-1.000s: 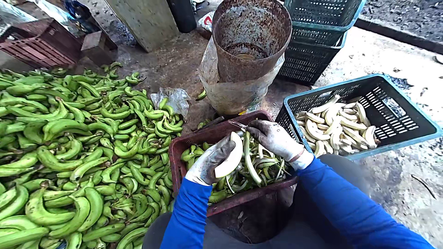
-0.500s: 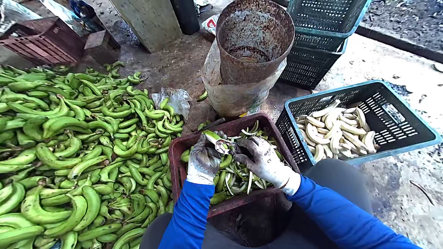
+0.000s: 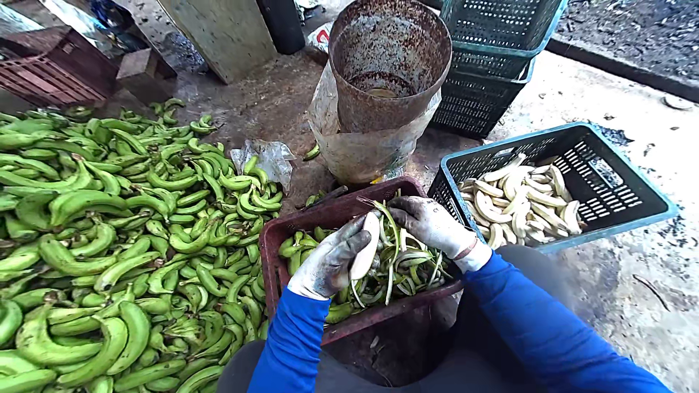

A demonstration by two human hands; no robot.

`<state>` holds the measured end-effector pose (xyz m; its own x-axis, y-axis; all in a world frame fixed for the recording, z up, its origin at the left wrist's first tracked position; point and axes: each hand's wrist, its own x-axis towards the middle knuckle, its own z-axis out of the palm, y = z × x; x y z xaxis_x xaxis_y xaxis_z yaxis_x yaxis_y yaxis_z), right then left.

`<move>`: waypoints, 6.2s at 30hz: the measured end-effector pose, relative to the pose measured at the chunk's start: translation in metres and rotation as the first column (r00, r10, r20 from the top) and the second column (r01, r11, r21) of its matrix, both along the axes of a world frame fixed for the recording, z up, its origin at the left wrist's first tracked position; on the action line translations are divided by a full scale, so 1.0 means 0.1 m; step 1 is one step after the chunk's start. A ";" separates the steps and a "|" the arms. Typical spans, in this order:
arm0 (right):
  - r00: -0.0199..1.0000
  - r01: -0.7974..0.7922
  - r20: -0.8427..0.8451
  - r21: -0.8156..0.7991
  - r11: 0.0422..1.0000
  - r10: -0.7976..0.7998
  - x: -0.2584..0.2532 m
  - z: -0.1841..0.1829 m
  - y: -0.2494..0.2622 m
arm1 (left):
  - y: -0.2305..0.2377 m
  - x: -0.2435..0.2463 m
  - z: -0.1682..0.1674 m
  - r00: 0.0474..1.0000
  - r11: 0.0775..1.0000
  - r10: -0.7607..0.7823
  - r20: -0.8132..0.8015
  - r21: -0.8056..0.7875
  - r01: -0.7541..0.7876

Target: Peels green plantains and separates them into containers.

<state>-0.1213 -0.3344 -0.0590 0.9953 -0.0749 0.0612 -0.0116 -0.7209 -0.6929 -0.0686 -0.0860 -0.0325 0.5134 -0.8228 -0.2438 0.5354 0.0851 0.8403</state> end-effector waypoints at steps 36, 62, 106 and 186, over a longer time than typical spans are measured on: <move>0.906 -0.256 0.338 -0.040 0.966 0.254 -0.26 -0.08 0.22 | 0.05 0.11 -0.03 0.938 0.928 0.336 -0.088 -0.139 -0.346; 0.959 -0.246 0.169 0.093 0.965 0.229 -0.31 0.11 0.11 | -0.02 0.06 0.00 0.897 0.892 0.435 -0.076 -0.104 -0.441; 0.926 -0.287 -0.262 -0.024 0.958 0.271 0.36 -0.90 1.23 | 0.86 0.54 0.40 0.516 0.532 0.844 0.143 -0.104 -0.841; 0.938 0.310 0.103 0.171 0.935 -0.330 -0.16 0.03 0.36 | -0.12 0.02 -0.08 0.879 0.878 0.476 -0.037 0.069 -0.473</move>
